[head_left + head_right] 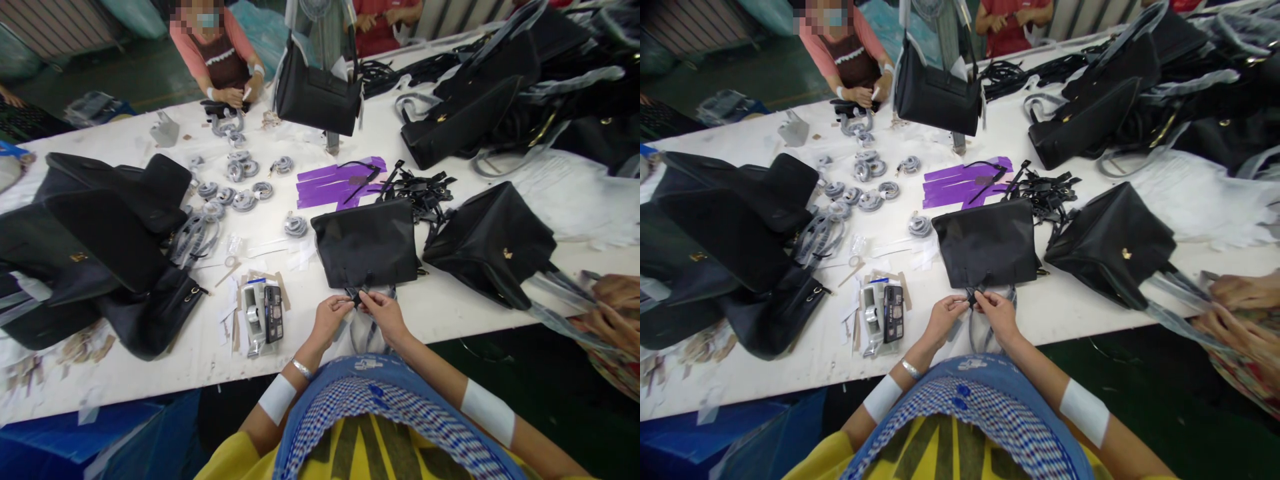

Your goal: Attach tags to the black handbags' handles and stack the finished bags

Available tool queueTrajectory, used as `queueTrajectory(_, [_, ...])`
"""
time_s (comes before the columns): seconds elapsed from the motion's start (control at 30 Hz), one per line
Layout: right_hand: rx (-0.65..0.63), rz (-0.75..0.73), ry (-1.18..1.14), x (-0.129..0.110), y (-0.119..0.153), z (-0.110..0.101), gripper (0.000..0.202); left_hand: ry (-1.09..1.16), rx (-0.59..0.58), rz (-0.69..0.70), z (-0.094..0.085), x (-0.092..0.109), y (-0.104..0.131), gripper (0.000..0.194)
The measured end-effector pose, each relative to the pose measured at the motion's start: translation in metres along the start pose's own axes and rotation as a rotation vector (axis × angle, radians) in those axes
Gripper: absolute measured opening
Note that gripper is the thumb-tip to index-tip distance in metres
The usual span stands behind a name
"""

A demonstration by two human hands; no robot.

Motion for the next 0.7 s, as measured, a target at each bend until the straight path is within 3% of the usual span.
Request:
queueTrajectory(0.23, [0.017,0.080,-0.109,0.006,0.002,0.000,0.033,-0.263,-0.085,0.161,-0.011,0.016,0.004,0.035])
queueTrajectory(0.37, [0.033,0.102,-0.131,0.006,0.003,0.000,0.033,-0.294,-0.214,0.050,-0.021,0.006,0.011,0.037])
queueTrajectory(0.5, [0.045,0.100,-0.139,0.005,0.003,0.001,0.035,-0.243,-0.193,-0.020,-0.027,-0.003,0.013,0.039])
queueTrajectory(0.7, [0.047,0.110,-0.176,0.008,0.002,0.000,0.032,-0.168,-0.260,-0.072,-0.022,-0.005,0.016,0.043])
Point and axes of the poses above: each hand's wrist, its own y-axis away from the middle knuckle, its own z-axis out of the palm, x = y × z, the point moved 5 cm from there along -y, towards the middle knuckle, and after that the axes turned 6 degrees about x, right-handed, at the moved point
